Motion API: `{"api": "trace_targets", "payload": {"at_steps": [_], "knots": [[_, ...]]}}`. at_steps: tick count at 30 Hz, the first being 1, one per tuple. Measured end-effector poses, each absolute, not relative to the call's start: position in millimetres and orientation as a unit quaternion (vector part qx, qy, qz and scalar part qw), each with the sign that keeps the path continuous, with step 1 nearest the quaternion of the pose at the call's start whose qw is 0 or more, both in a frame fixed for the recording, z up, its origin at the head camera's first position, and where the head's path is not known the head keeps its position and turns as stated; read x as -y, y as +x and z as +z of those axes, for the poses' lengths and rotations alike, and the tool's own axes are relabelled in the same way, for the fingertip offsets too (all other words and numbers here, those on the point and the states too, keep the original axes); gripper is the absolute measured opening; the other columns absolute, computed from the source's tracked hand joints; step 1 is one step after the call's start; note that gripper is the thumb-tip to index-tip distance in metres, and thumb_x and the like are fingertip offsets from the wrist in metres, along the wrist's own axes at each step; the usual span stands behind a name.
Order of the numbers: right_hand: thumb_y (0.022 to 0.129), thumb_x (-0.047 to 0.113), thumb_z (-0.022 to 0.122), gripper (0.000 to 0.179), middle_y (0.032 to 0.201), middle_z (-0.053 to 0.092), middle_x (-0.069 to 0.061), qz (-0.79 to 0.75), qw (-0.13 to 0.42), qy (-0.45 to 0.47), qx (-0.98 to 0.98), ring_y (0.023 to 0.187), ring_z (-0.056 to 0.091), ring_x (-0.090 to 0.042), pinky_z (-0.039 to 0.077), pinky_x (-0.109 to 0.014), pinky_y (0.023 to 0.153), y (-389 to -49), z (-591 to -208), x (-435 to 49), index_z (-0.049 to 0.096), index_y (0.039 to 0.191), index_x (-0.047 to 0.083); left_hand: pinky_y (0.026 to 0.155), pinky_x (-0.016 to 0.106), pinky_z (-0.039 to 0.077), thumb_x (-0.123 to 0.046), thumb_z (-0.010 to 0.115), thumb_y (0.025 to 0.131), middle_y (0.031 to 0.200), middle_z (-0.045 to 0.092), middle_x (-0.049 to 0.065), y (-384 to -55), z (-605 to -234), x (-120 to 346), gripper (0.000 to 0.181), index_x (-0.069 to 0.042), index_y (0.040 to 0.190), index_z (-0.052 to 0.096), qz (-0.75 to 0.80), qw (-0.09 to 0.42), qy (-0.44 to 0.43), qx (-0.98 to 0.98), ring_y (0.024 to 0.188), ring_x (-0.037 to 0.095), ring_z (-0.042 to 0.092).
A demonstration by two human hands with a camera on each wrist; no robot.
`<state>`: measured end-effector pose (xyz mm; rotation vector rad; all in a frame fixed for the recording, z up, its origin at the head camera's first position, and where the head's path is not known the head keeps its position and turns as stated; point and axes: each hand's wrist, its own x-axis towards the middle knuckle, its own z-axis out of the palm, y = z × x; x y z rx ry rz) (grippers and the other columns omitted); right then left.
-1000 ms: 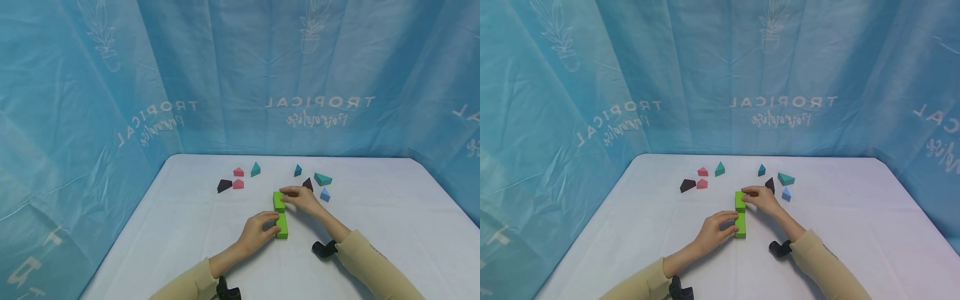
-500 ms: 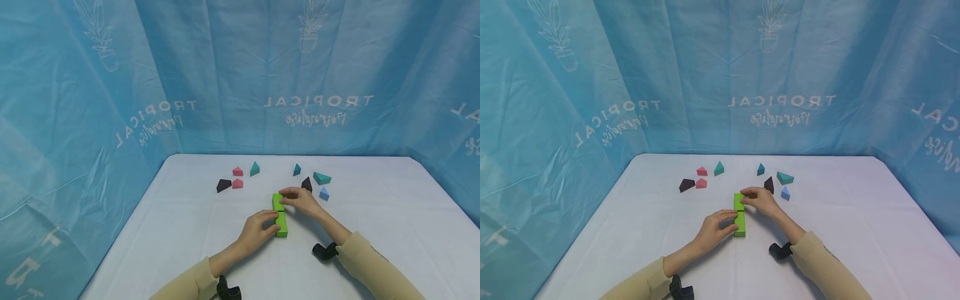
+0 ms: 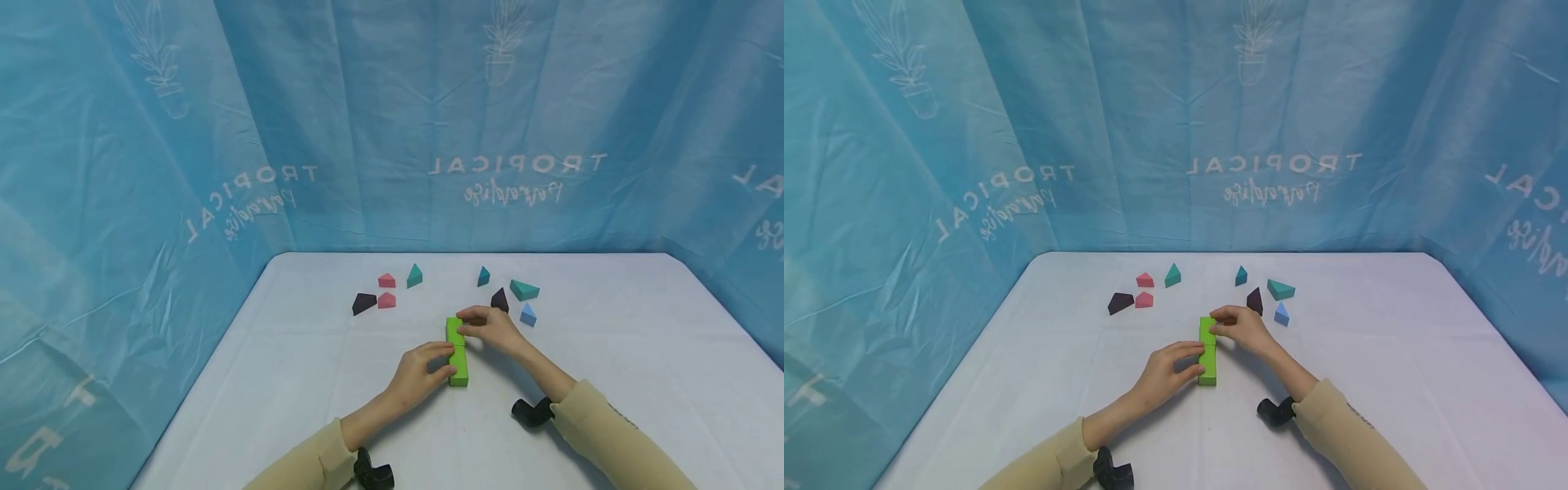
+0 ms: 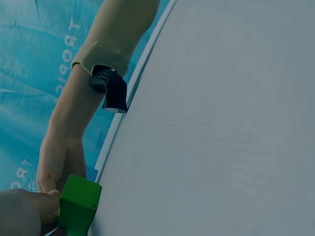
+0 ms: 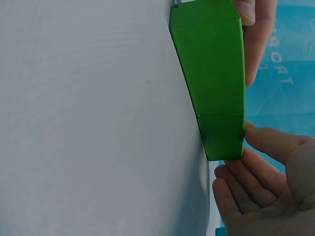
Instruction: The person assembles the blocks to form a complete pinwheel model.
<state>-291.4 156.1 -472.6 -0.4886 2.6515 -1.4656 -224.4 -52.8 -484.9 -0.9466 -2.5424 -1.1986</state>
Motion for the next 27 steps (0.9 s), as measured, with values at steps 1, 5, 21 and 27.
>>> {"api": "trace_targets", "payload": {"at_steps": [1, 5, 21, 27], "knots": [[0.085, 0.024, 0.072, 0.036, 0.113, 0.065, -0.013, -0.476, 0.035, -0.160, -0.864, 0.103, 0.062, -0.028, 0.049, -0.046, 0.088, -291.2, -472.4, -155.8, 0.066, 0.115, 0.005, 0.098, 0.029, 0.043, -0.018, 0.071, 0.086, 0.121, 0.062, 0.006, -224.7, -484.9, 52.9, 0.034, -0.002, 0.115, 0.067, -0.403, 0.086, -0.318, 0.854, 0.116, 0.015, 0.054], [0.085, 0.023, 0.071, 0.036, 0.112, 0.065, -0.013, -0.473, 0.035, -0.158, -0.866, 0.102, 0.062, -0.028, 0.050, -0.046, 0.087, -290.6, -470.8, -155.0, 0.066, 0.115, 0.004, 0.098, 0.029, 0.042, -0.018, 0.070, 0.086, 0.121, 0.062, 0.006, -225.3, -484.0, 53.2, 0.034, -0.002, 0.116, 0.066, -0.406, 0.079, -0.319, 0.853, 0.117, 0.015, 0.054], [0.088, 0.044, 0.064, 0.060, 0.129, 0.055, -0.015, -0.576, -0.061, -0.017, -0.815, 0.121, 0.048, -0.029, 0.036, -0.050, 0.102, -286.8, -434.2, -228.7, 0.054, 0.131, 0.003, 0.101, 0.034, 0.040, -0.017, 0.070, 0.087, 0.128, 0.058, 0.006, -249.9, -469.8, 51.4, 0.043, -0.002, 0.125, 0.060, -0.431, 0.098, -0.304, 0.844, 0.122, 0.017, 0.050], [0.091, 0.044, 0.060, 0.063, 0.134, 0.049, -0.018, -0.578, -0.063, 0.006, -0.814, 0.124, 0.043, -0.032, 0.032, -0.050, 0.105, -283.9, -445.6, -255.9, 0.049, 0.134, 0.000, 0.101, 0.034, 0.040, -0.024, 0.072, 0.085, 0.127, 0.059, 0.005, -249.9, -479.4, 51.7, 0.045, -0.003, 0.124, 0.061, -0.432, 0.090, -0.297, 0.847, 0.122, 0.018, 0.050]]}}
